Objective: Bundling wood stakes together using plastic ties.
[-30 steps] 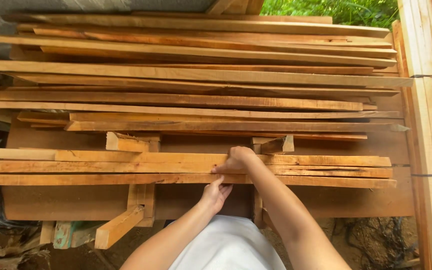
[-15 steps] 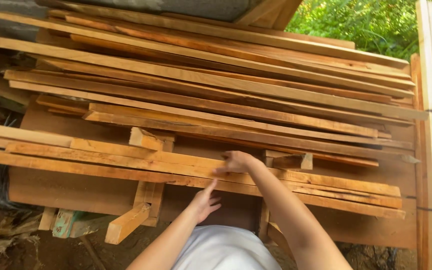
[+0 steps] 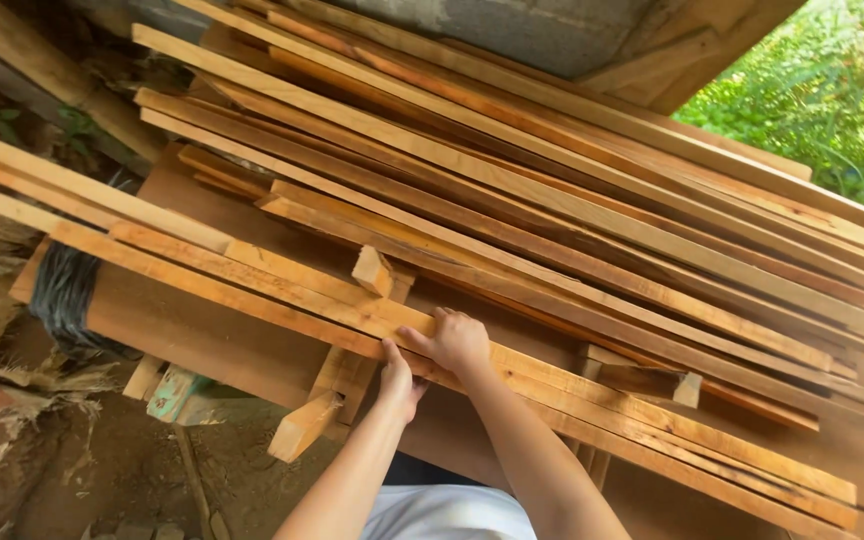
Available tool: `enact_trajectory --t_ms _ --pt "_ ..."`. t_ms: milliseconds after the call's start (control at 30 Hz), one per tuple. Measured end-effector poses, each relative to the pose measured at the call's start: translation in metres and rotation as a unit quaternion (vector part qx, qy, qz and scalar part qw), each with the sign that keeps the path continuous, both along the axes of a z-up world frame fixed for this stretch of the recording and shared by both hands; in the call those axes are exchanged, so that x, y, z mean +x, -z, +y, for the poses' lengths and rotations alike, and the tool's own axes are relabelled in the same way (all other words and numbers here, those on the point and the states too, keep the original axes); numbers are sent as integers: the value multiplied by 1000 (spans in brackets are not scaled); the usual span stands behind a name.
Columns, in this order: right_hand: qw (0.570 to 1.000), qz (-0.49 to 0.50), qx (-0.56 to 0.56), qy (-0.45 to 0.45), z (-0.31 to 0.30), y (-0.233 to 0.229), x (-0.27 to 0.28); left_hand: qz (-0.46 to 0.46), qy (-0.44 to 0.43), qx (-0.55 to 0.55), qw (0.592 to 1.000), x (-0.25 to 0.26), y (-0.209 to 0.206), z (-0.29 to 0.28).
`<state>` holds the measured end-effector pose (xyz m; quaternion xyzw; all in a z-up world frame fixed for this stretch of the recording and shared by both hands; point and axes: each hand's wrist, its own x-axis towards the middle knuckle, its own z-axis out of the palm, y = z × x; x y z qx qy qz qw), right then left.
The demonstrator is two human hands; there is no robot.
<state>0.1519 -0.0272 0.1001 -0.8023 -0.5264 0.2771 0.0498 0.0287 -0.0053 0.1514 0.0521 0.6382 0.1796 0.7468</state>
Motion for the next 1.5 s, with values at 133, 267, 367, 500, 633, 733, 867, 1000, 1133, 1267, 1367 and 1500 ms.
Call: enact_trajectory --t_ms 133,267,367,500,633,733,867,1000,1133,1267,1367,1500 --pt "999 -16 31 9 -6 16 -7 -22 40 -3 999 -26 14 -3" --pt "953 10 301 33 -22 8 -8 33 324 95 941 -57 4 -18" --pt "921 41 386 31 -30 -11 -30 -28 497 203 844 -83 -57 -21" --pt "912 69 404 -6 -26 -37 -79 -158 533 195 808 -112 -131 31" --pt "910 133 392 -21 11 -34 -105 -230 442 218 839 -136 -145 94" --pt "976 27 217 -3 31 -31 -126 -186 436 345 810 -139 -120 134" --pt "994 -53 42 87 55 -26 -156 196 589 517 589 -178 40 181" --pt "988 -89 31 120 61 6 -149 328 696 479 422 -189 70 191" --pt "987 -70 40 140 66 4 -153 322 699 480 421 -193 61 195" --pt "989 -52 46 132 53 8 -148 308 689 506 417 -198 57 185" --pt "991 -47 33 123 65 4 -145 314 674 529 410 -198 55 190" --pt "991 -68 -9 117 69 6 -146 299 669 530 428 -201 49 189"
